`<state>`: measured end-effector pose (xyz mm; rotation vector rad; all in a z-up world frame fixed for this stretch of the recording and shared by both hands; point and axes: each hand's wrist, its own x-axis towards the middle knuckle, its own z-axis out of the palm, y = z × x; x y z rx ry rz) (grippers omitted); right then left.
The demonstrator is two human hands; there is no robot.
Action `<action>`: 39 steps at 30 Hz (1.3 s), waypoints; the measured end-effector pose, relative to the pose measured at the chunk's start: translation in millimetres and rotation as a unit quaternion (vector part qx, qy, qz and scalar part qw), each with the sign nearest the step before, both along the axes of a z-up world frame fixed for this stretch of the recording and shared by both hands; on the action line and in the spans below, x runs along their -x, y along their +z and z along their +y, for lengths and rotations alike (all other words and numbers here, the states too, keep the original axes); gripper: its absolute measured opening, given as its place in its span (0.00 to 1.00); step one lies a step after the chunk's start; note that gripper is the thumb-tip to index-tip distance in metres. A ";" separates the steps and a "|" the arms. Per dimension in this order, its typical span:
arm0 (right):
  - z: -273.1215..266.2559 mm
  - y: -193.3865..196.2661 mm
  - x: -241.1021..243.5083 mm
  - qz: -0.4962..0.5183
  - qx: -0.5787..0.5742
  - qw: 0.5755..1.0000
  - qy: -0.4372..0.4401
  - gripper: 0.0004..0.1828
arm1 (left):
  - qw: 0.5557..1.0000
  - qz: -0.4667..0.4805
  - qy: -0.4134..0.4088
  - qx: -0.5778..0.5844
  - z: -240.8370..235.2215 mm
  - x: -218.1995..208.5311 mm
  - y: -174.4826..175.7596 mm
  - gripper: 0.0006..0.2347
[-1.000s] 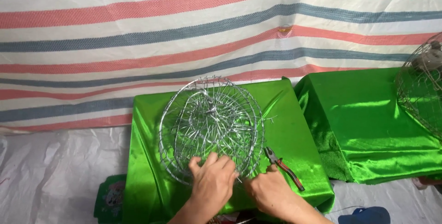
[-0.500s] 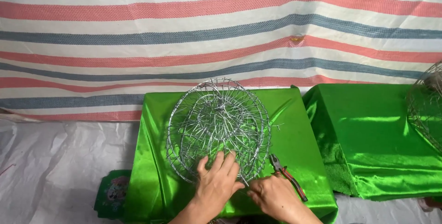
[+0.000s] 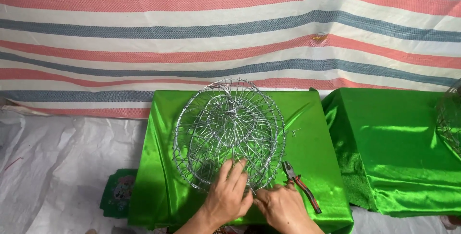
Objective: Final inspection and adjustment of a wire cage using wire cutters to trim excess material
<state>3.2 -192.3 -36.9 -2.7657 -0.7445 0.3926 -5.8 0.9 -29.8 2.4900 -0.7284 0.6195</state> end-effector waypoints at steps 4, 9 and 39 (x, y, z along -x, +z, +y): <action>-4.8 -4.7 -1.5 -0.017 -0.046 0.998 0.027 0.18 | 1.000 -0.003 0.001 0.016 -0.5 1.2 3.1 0.15; -9.8 -2.3 -2.2 -0.039 -0.075 0.996 -0.003 0.16 | 0.997 0.043 0.049 -0.042 -7.1 8.0 14.1 0.15; 2.4 5.1 0.1 0.019 -0.031 0.999 0.008 0.15 | 0.988 -0.083 0.129 -0.024 0.4 15.6 -38.0 0.23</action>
